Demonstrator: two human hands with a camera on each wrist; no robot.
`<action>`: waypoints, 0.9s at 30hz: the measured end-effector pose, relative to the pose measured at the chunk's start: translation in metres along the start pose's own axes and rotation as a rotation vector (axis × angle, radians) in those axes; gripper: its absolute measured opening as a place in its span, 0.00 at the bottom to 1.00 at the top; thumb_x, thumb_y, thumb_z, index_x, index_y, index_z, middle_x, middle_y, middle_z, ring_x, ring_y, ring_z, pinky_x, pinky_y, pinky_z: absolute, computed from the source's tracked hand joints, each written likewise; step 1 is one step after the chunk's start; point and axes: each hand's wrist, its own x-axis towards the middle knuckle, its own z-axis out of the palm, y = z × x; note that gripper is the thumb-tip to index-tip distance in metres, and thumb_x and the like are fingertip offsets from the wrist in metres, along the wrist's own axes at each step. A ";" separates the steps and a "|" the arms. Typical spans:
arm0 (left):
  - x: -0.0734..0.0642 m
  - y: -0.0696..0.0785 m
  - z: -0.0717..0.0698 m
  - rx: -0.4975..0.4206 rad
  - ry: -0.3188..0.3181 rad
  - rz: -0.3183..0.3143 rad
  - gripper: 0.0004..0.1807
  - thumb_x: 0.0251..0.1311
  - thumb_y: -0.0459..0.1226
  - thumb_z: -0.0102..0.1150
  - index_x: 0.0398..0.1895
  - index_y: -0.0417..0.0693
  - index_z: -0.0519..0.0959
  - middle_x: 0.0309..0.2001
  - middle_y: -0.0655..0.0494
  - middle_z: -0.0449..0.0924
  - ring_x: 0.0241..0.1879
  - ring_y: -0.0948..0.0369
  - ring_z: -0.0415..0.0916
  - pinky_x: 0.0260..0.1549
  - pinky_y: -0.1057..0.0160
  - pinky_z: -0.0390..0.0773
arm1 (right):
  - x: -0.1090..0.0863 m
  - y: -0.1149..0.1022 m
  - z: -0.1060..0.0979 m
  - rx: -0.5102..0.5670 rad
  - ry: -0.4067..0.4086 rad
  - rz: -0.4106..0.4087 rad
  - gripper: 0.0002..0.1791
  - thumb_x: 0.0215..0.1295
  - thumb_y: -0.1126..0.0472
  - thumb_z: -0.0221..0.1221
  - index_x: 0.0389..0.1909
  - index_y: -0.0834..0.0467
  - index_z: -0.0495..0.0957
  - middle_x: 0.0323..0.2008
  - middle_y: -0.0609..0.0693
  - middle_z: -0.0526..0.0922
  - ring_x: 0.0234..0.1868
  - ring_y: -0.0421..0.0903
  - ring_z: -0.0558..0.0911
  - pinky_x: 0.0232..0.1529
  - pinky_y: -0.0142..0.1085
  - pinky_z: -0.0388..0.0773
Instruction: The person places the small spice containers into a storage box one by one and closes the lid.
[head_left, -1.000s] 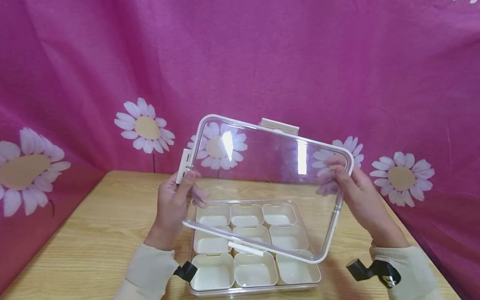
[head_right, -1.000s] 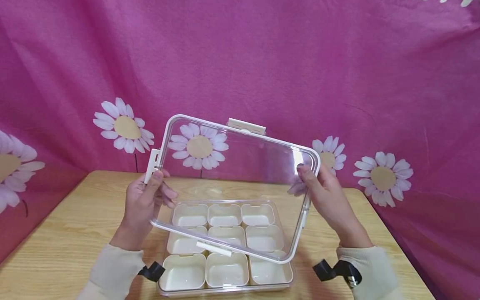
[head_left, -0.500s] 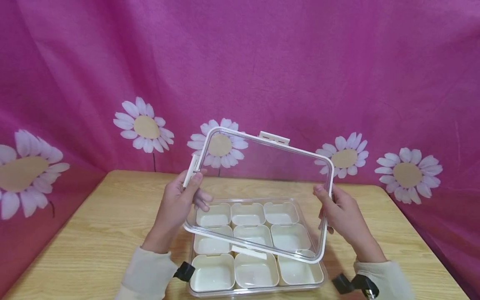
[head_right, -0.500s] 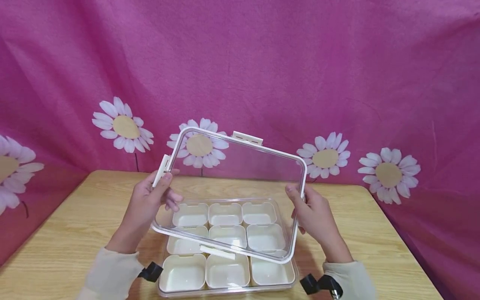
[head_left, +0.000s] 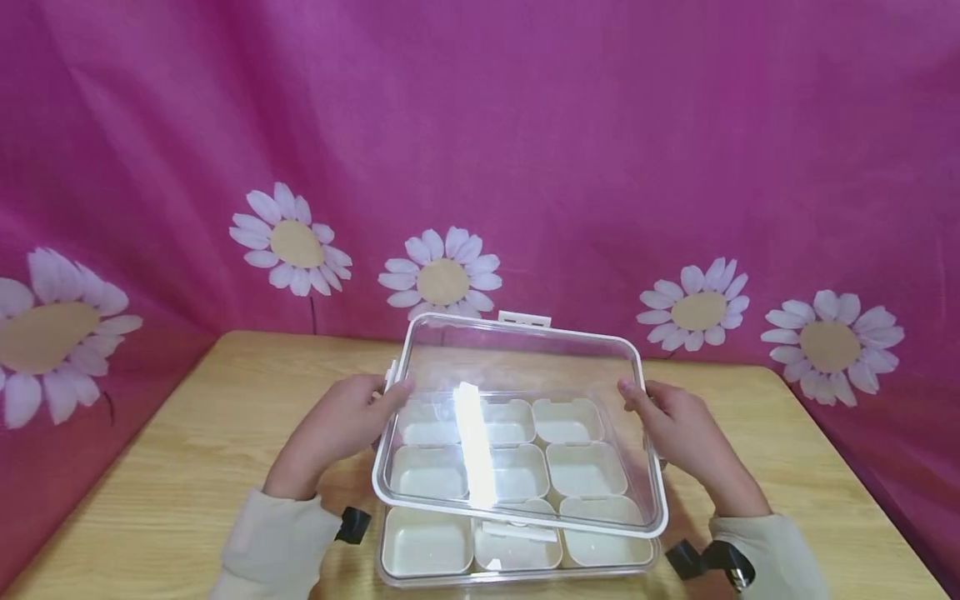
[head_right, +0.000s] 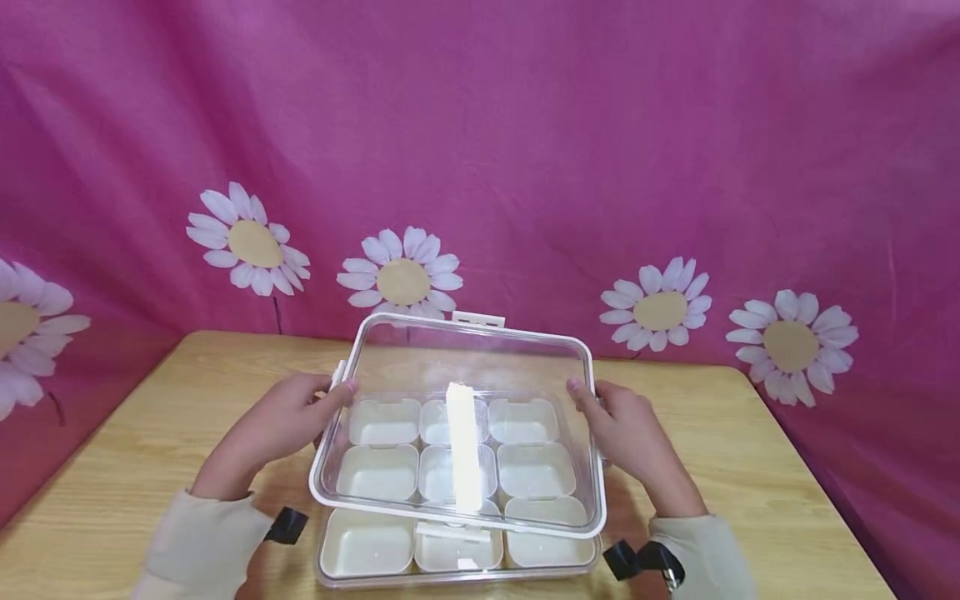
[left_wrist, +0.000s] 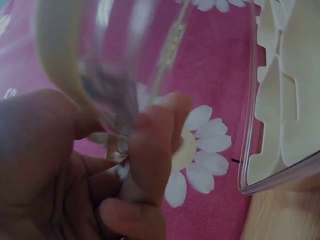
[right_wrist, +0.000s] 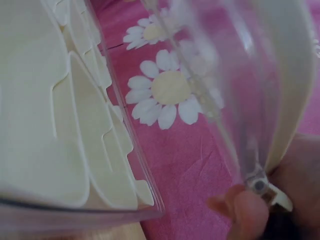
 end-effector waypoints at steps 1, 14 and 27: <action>-0.001 0.000 0.001 0.034 -0.007 -0.011 0.26 0.76 0.54 0.50 0.49 0.39 0.80 0.27 0.51 0.84 0.26 0.58 0.81 0.30 0.61 0.77 | 0.001 0.000 0.001 -0.017 -0.020 0.001 0.32 0.79 0.38 0.48 0.45 0.64 0.84 0.30 0.55 0.84 0.31 0.47 0.79 0.29 0.38 0.77; -0.005 -0.006 -0.004 0.138 -0.251 -0.023 0.20 0.72 0.50 0.59 0.29 0.44 0.81 0.20 0.53 0.82 0.19 0.58 0.83 0.30 0.62 0.80 | -0.001 0.004 0.002 -0.066 -0.262 0.069 0.27 0.78 0.38 0.50 0.33 0.57 0.78 0.19 0.47 0.70 0.18 0.43 0.74 0.20 0.39 0.74; -0.003 -0.017 0.001 0.106 -0.300 -0.147 0.17 0.68 0.49 0.64 0.33 0.44 0.82 0.21 0.50 0.83 0.20 0.58 0.82 0.29 0.61 0.83 | -0.001 0.007 0.009 -0.064 -0.314 0.035 0.24 0.78 0.40 0.51 0.40 0.59 0.77 0.21 0.48 0.70 0.18 0.44 0.74 0.18 0.40 0.76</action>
